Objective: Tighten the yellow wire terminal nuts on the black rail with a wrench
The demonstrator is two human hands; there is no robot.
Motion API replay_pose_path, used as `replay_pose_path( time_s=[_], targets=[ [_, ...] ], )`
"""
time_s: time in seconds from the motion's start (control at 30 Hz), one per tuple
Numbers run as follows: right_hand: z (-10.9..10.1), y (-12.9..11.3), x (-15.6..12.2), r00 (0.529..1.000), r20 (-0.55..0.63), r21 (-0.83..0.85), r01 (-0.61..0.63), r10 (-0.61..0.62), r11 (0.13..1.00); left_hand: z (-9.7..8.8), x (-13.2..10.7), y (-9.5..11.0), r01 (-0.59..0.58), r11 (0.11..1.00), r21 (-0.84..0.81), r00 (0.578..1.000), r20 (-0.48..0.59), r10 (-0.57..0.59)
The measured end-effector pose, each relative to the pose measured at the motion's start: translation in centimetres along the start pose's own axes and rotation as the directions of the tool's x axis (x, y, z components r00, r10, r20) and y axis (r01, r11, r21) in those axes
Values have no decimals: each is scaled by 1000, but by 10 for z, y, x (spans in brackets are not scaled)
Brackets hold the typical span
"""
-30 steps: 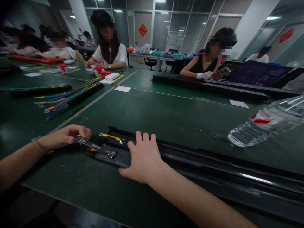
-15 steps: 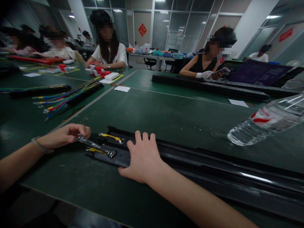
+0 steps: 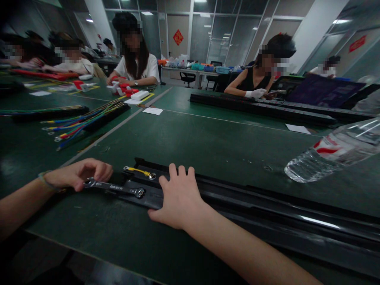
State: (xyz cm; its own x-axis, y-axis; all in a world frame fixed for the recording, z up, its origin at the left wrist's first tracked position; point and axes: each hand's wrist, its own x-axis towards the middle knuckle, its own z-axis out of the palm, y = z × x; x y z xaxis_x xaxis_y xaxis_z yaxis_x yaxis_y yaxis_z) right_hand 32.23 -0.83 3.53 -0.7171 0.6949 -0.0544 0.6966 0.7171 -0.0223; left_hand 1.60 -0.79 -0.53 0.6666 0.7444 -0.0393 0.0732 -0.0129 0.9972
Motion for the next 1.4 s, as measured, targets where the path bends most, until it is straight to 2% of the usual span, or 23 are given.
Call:
replay_pose_path(
  time_s=[0.4, 0.63, 0.8, 1.4],
  targets=[
    [1, 0, 0, 1000, 8, -3, -4, 4, 1000, 1, 1, -2, -20, 998, -52, 999, -51, 18],
    [-1, -1, 0, 999, 33, -2, -11, 11, 1000, 0, 0, -5, -14, 999, -45, 984, -179, 6],
    [0, -1, 0, 1000, 2, -13, -2, 2, 1000, -3, -1, -9, 13, 999, -35, 971, -238, -21],
    [2, -2, 1, 1000, -20, -29, -8, 8, 1000, 0, 0, -4, 35, 999, -31, 965, -259, -42]
  ],
)
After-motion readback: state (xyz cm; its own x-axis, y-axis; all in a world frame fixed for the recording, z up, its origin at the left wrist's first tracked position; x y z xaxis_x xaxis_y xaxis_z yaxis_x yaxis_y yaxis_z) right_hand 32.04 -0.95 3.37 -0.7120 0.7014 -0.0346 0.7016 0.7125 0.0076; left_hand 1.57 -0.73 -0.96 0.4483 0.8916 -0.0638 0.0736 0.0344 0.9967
